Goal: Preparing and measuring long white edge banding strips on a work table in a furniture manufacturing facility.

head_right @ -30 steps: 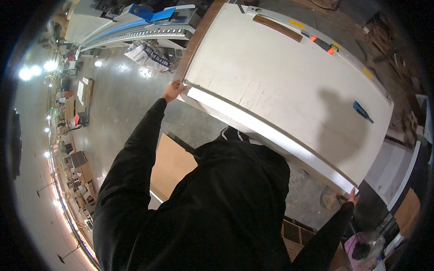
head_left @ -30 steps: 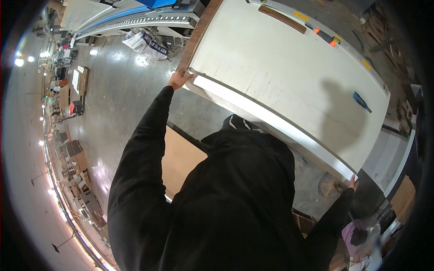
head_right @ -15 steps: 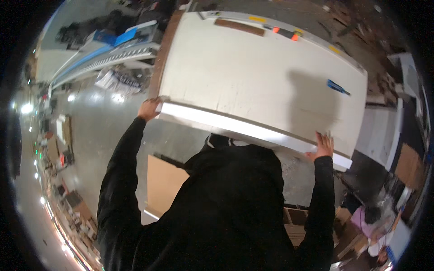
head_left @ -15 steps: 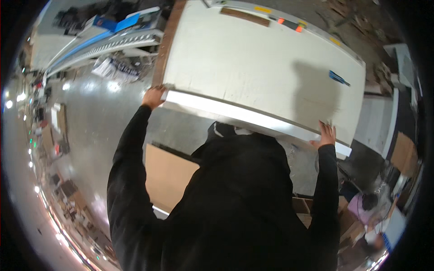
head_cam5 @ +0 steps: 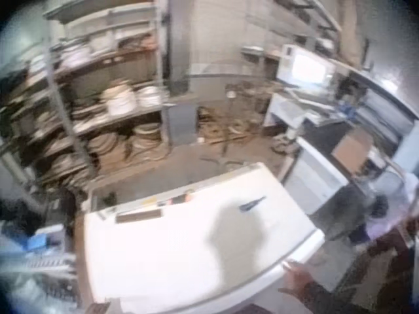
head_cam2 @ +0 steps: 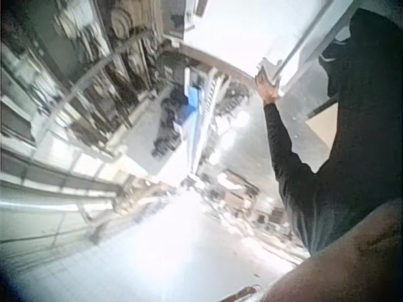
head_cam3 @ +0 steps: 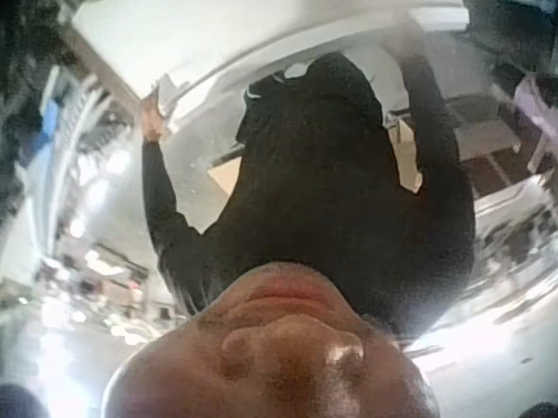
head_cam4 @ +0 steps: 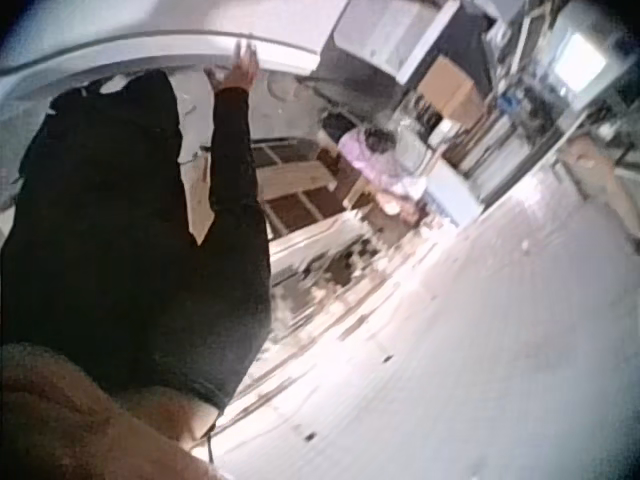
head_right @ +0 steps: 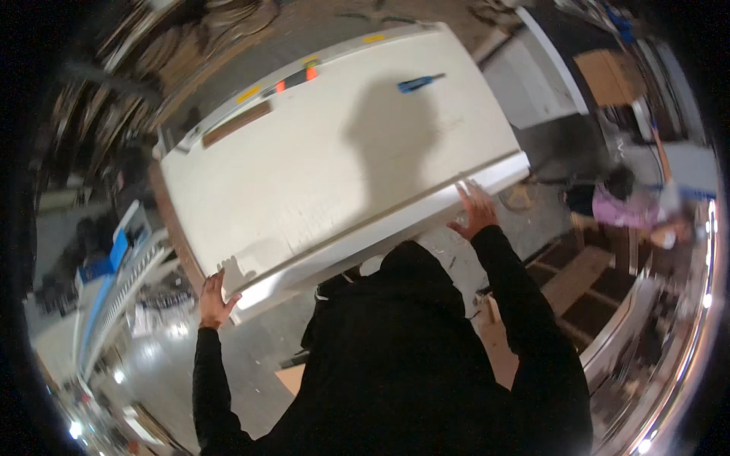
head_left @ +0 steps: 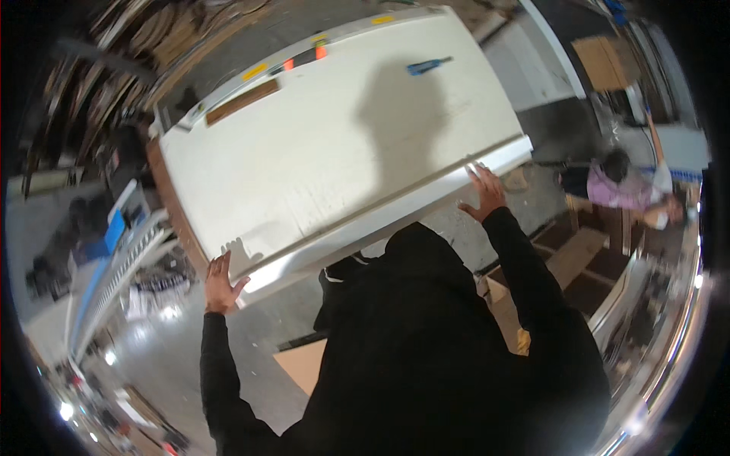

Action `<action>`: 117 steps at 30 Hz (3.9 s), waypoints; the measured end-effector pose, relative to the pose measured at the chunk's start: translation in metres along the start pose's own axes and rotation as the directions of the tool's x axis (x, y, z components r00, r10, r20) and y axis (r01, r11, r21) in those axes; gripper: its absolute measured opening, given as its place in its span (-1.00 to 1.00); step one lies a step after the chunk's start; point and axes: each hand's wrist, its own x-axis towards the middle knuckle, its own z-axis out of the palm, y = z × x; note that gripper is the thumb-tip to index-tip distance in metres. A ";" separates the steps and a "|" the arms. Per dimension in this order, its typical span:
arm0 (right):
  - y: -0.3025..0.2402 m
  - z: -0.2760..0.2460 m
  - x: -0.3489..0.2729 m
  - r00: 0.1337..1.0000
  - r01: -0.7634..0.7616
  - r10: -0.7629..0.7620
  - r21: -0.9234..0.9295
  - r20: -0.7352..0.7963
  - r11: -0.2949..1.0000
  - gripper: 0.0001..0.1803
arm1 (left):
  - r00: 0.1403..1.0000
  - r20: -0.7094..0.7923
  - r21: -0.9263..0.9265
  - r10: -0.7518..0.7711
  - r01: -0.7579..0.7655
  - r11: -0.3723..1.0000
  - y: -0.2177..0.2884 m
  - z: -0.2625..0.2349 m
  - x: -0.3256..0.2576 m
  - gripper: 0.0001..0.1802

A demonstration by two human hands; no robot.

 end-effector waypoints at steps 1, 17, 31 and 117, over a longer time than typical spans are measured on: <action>-0.015 -0.013 -0.005 1.000 -0.022 0.022 0.020 0.009 1.000 0.11 | 0.999 0.002 0.006 0.035 -0.035 0.999 0.001 -0.002 0.021 -0.07; 0.106 -0.010 0.072 0.985 -0.004 0.046 0.241 -0.168 0.971 -0.18 | 0.868 -0.246 -0.158 0.431 -0.475 0.866 0.440 0.015 0.475 -0.58; 0.155 -0.003 0.088 0.984 0.056 -0.119 0.408 0.131 0.911 -0.08 | 0.904 0.013 0.153 0.428 -0.425 0.892 0.531 0.048 0.663 -0.40; 0.170 0.033 0.087 0.990 0.097 -0.134 0.516 0.034 0.851 -0.37 | 0.867 -0.229 0.133 0.442 -0.422 0.897 0.681 0.089 0.558 -0.42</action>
